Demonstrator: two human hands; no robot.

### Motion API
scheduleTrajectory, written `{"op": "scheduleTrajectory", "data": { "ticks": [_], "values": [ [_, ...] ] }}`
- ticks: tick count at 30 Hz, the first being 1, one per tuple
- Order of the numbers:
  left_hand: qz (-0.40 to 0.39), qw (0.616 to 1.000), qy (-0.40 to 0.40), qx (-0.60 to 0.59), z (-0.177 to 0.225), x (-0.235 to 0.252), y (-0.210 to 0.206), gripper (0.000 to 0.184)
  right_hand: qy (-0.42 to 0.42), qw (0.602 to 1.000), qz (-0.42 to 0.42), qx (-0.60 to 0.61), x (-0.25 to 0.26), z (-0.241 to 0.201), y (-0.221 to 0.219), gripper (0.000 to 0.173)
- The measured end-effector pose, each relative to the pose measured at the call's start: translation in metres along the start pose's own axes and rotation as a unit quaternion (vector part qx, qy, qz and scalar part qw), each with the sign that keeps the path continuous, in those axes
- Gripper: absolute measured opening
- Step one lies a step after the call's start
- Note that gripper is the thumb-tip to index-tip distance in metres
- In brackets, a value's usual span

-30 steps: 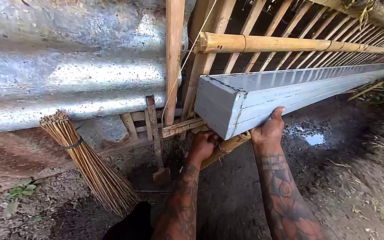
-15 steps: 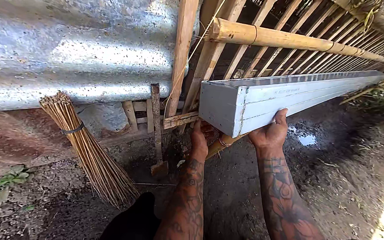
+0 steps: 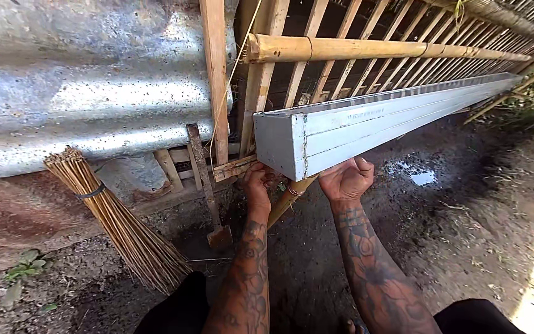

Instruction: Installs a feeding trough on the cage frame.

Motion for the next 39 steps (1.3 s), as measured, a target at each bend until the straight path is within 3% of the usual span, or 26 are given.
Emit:
{"op": "scheduleTrajectory", "data": {
  "ticks": [2, 4, 7, 12, 18, 21, 29, 35, 39],
  "values": [
    [-0.036, 0.996, -0.019, 0.082, -0.007, -0.007, 0.004, 0.016, -0.024, 1.000, 0.006, -0.003, -0.005, 0.007, 0.019, 0.035],
    [-0.073, 0.985, -0.035, 0.152, -0.010, -0.011, 0.005, 0.009, -0.060, 0.992, 0.088, -0.066, -0.008, 0.015, 0.030, 0.021],
    [-0.108, 0.961, -0.041, 0.252, -0.006, -0.010, 0.005, 0.006, -0.139, 0.943, 0.182, -0.240, -0.002, 0.027, 0.029, 0.022],
    [-0.153, 0.904, -0.004, 0.398, 0.003, -0.008, 0.006, 0.011, -0.254, 0.875, 0.148, -0.384, 0.013, 0.033, 0.027, 0.025],
    [-0.225, 0.854, 0.051, 0.466, 0.003, -0.008, 0.005, 0.020, -0.305, 0.846, 0.119, -0.422, 0.023, 0.034, 0.032, 0.019],
    [-0.187, 0.853, 0.040, 0.485, -0.001, -0.012, 0.002, 0.019, -0.321, 0.830, 0.117, -0.440, 0.023, 0.032, 0.026, 0.016],
    [-0.103, 0.866, -0.070, 0.484, -0.006, -0.011, -0.012, 0.011, -0.274, 0.847, 0.145, -0.432, 0.008, 0.029, 0.019, 0.021],
    [-0.095, 0.908, -0.055, 0.405, -0.021, 0.001, -0.012, 0.007, -0.269, 0.845, 0.148, -0.438, 0.003, 0.018, 0.018, 0.031],
    [-0.093, 0.928, -0.026, 0.359, -0.029, 0.011, -0.013, 0.006, -0.286, 0.860, 0.153, -0.394, 0.002, 0.016, 0.027, 0.026]
  ]
}}
Point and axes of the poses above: each hand's wrist, its own x-axis towards the middle knuckle, its own y-axis out of the back of the hand, z = x × y, the point moved 2 cm from there along x, towards the middle knuckle, and after that the axes turned 10 degrees about -y, right-handed, at the moved point
